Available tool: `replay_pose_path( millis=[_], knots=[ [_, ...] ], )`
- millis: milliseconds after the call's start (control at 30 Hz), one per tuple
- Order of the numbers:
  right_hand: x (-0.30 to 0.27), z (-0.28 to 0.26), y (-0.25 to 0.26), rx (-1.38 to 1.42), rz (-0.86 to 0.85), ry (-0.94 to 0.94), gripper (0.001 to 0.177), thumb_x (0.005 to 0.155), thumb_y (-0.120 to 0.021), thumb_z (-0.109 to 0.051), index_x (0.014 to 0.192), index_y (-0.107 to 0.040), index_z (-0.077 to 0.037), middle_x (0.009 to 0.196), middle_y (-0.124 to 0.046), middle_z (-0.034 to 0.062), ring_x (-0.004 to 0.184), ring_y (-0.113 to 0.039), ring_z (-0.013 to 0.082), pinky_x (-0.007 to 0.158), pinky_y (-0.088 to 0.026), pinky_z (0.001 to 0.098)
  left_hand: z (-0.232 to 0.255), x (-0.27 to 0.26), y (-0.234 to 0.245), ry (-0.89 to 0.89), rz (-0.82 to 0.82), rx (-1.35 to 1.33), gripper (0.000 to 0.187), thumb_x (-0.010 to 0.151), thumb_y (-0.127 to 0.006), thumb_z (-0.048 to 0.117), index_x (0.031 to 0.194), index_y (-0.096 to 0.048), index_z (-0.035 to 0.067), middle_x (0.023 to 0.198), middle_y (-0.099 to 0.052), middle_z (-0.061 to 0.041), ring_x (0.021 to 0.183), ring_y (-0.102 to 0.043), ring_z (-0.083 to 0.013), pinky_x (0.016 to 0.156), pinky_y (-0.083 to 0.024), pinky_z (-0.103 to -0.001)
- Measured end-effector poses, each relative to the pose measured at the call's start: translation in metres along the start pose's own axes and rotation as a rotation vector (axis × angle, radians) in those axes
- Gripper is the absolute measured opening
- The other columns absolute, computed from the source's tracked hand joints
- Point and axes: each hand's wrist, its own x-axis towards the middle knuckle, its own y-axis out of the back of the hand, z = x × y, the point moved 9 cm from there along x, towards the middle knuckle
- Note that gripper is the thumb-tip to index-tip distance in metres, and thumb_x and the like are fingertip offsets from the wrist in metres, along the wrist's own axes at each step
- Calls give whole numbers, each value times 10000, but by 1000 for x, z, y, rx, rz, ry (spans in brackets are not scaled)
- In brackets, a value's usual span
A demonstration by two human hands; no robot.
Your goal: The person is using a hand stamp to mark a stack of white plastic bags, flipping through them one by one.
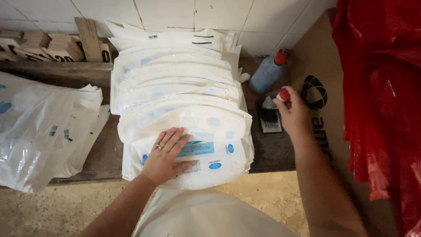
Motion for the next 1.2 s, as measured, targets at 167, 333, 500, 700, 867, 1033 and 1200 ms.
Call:
replay_pose_path(
  millis=[167, 333, 500, 700, 867, 1033, 1200],
  knots=[
    [-7, 11, 7, 8, 41, 1, 467, 1024, -749, -179, 1410, -566, 7, 1208, -636, 326, 1112, -644, 490, 946, -530, 555, 0, 0, 1, -2, 23, -27, 887, 784, -740, 647, 1537, -476, 259, 1649, -379, -17, 1541, -305, -226, 1280, -180, -438],
    [-39, 8, 20, 21, 102, 29, 460, 1058, -731, -147, 1420, -529, 52, 1230, -599, 367, 1150, -610, 532, 976, -505, 593, -2, -1, 3, 18, 38, -9, 888, 784, -710, 690, 1529, -489, 261, 1637, -403, -12, 1538, -321, -221, 1282, -194, -436],
    [-53, -8, 19, 35, 118, 83, 470, 1024, -764, -41, 1389, -520, 128, 1213, -601, 367, 1136, -624, 504, 957, -530, 540, -8, -4, -9, 25, -16, -51, 1073, 667, -735, 786, 1556, -448, 258, 1650, -370, -21, 1551, -286, -237, 1301, -137, -448],
    [-82, -55, 12, 299, 128, 74, 523, 934, -808, -41, 1388, -568, 58, 1183, -654, 280, 1084, -668, 367, 922, -563, 459, 1, -1, -5, 54, -6, -3, 1116, 657, -686, 857, 1564, -431, 260, 1663, -348, -20, 1560, -268, -234, 1299, -132, -451],
    [-124, -127, -77, 201, -148, 103, 579, 780, -889, -166, 1296, -666, -26, 1005, -714, 194, 952, -730, 332, 859, -590, 420, 5, -1, 3, 54, 1, -15, 1134, 641, -744, 807, 1564, -431, 227, 1642, -379, -44, 1546, -296, -254, 1293, -153, -475],
    [-138, -158, -106, 87, -147, 240, 523, 783, -906, -238, 1263, -724, -136, 941, -736, 88, 868, -755, 239, 828, -616, 333, 1, -5, -3, 51, -28, -52, 1166, 628, -782, 774, 1567, -415, 188, 1637, -384, -60, 1555, -277, -260, 1302, -129, -487],
    [-145, -171, -109, 41, -77, 338, 495, 790, -897, -208, 1237, -724, -85, 913, -717, 108, 850, -742, 266, 804, -610, 344, 0, -7, -2, 36, 6, -53, 1180, 633, -760, 785, 1568, -403, 161, 1645, -370, -65, 1554, -282, -266, 1301, -136, -494]
  ],
)
